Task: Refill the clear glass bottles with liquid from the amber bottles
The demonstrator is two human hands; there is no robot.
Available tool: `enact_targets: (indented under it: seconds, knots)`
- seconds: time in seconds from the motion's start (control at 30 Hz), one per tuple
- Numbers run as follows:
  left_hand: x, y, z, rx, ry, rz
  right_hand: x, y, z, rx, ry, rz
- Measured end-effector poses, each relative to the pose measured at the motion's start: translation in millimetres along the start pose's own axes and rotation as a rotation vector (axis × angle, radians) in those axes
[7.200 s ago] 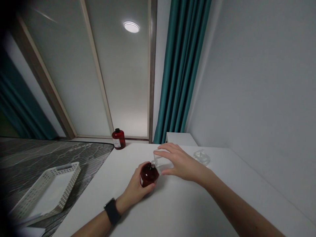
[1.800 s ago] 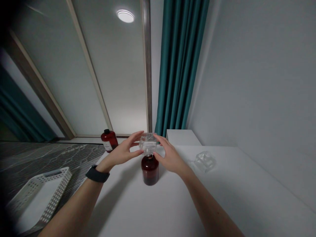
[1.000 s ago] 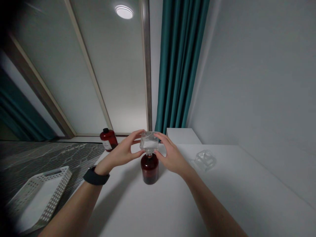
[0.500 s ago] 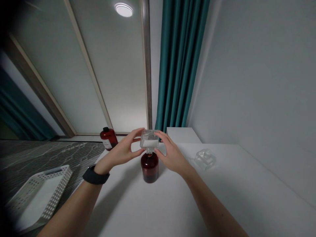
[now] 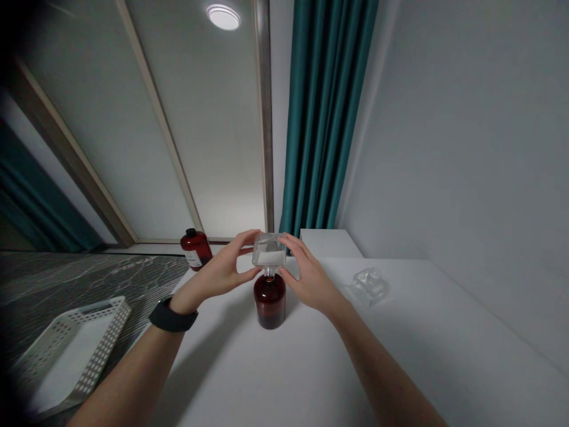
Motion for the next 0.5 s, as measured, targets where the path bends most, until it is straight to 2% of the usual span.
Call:
enact_targets:
  seconds: [0.5]
  knots:
    - [0.9, -1.3, 2.1, 0.006, 0.008, 0.027, 0.8, -0.4, -4.3, 0.020, 0.003, -0.007]
Point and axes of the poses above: each hand's wrist, its own x-axis away from the middle knuckle, its own y-axis out of the palm, z = x × y, the point moved 4 cm from there along -x, towards the middle knuckle, and after that the axes turned 5 degrees about z, right-handed, at the moved point
